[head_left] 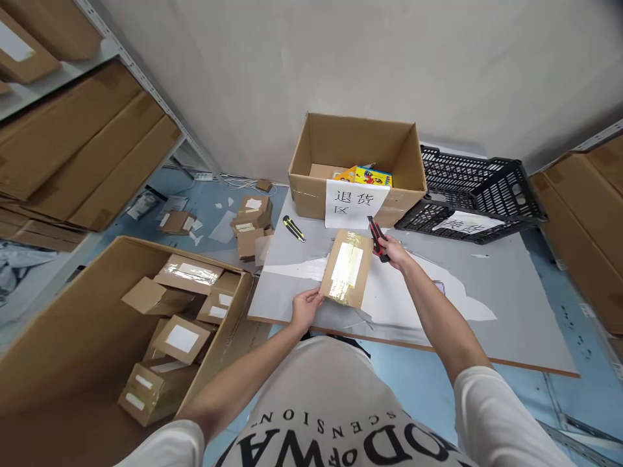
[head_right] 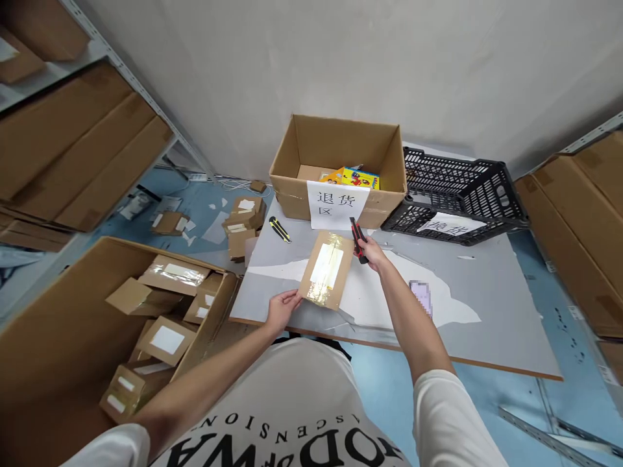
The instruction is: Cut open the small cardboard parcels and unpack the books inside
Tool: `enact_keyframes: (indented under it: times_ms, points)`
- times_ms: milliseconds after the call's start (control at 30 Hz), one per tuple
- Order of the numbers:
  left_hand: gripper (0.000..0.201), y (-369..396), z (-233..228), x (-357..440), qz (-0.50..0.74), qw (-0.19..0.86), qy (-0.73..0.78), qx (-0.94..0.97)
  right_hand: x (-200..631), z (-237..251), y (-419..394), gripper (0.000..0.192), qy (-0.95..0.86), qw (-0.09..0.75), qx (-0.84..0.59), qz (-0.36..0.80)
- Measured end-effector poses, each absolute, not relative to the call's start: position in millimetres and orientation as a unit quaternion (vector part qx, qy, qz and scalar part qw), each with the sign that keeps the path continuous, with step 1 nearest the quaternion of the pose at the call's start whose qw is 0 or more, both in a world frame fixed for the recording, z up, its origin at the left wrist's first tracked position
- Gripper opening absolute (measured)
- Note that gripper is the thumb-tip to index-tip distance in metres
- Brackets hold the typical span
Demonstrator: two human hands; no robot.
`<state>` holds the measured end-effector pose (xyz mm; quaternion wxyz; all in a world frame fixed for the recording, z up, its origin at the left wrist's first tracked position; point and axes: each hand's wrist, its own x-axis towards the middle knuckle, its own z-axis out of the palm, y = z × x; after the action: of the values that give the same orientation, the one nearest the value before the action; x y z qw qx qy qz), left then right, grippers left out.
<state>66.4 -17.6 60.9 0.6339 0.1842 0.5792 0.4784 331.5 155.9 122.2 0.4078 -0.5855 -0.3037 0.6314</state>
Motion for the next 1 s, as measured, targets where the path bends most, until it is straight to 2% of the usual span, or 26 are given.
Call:
enact_keyframes:
  times_ms: [167,400,600,767,867,1000]
  points:
    - [0.034,-22.5,55.4,66.4,0.459,0.632,0.593,0.196,321.4,108.5,160.2,0.005,-0.311,0.402,-0.598,0.620]
    - [0.034,-10.4,53.3,48.8,0.389,0.613,0.615,0.307,316.1,102.6,155.6,0.011,-0.315,0.415,-0.602,0.605]
    - [0.033,1.3,62.7,33.2,0.346,0.573,0.647,0.366,315.7,106.8,140.6,0.023,-0.310,0.463,-0.593,0.581]
    - [0.037,71.2,84.9,24.1,0.350,0.529,0.633,0.443,319.0,109.2,64.4,0.030,-0.233,0.568,-0.574,0.542]
    - [0.038,132.6,96.2,34.5,0.341,0.515,0.592,0.518,312.5,110.2,-2.1,0.028,-0.153,0.571,-0.589,0.552]
    - [0.036,190.1,98.7,63.2,0.325,0.560,0.552,0.526,288.6,107.1,-69.5,0.026,-0.025,0.551,-0.570,0.609]
